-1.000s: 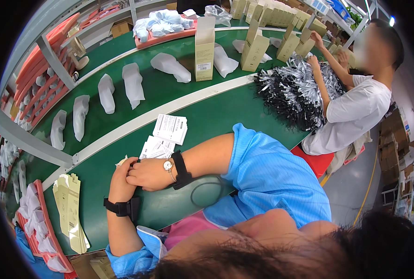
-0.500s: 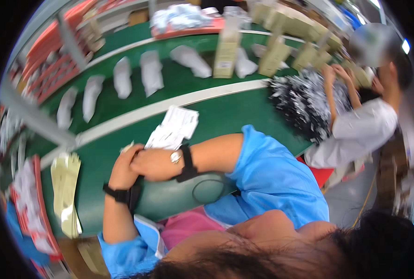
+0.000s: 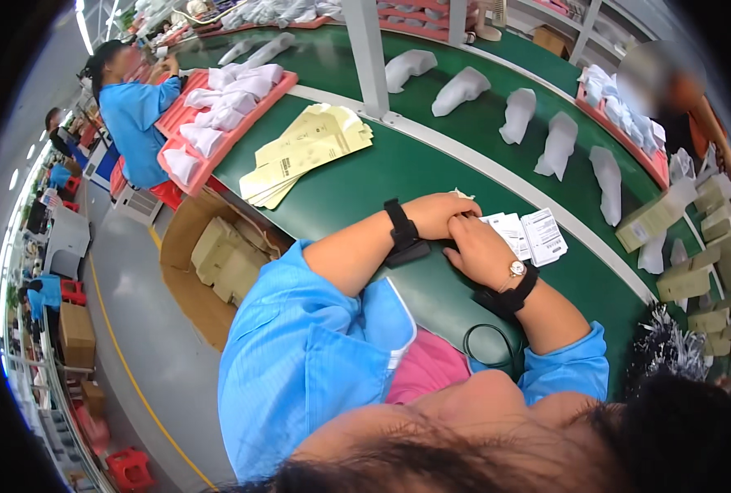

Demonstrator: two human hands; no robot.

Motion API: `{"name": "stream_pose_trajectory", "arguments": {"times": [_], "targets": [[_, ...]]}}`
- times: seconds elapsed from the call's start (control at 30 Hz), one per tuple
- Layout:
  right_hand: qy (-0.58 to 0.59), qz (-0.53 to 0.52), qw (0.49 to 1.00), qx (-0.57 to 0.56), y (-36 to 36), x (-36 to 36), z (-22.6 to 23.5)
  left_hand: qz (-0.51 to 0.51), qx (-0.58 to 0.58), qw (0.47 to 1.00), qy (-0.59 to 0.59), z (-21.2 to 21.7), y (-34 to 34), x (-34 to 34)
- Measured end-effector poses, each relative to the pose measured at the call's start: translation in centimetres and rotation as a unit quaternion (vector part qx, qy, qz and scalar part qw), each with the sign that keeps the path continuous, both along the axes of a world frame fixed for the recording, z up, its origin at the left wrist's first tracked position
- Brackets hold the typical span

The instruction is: Fold cardboard boxes and package small items on a manual assembly line.

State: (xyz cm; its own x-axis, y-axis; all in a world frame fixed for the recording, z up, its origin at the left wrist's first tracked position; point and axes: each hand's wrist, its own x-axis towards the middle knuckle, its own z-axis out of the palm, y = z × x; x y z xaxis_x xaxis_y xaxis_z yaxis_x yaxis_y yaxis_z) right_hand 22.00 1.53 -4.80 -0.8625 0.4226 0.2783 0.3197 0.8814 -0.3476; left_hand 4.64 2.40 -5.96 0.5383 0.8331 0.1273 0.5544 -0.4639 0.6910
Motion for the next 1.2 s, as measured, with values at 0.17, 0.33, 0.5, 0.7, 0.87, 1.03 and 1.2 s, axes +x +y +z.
{"name": "stream_pose_trajectory", "arguments": {"times": [0.17,0.33,0.5,0.7,0.87,1.03,1.2], "targets": [[-0.028,-0.015,0.999,0.002,0.1,0.6,0.7,0.021,-0.075,0.997,-0.003,2.1,0.0,-1.5],[-0.023,0.008,0.999,0.038,0.6,0.7,-0.2,0.164,0.120,0.975,0.095,3.4,0.1,-9.0],[-0.048,0.013,0.997,0.052,0.5,0.5,-0.6,0.361,0.061,0.832,0.416,5.8,-0.1,-18.8],[-0.052,0.013,0.998,0.042,0.5,0.5,-0.9,0.368,-0.059,0.832,0.410,3.9,-0.3,-24.4],[-0.030,0.044,0.998,0.032,1.1,-0.4,-1.4,0.311,0.013,0.888,0.338,1.7,-0.1,-29.9],[-0.058,0.000,0.997,0.046,1.8,0.6,-2.9,0.359,-0.001,0.899,0.250,9.2,-2.7,-17.4],[-0.093,-0.005,0.996,0.009,1.8,1.7,-1.7,0.278,0.216,0.934,0.054,8.5,-2.1,-16.2]]}}
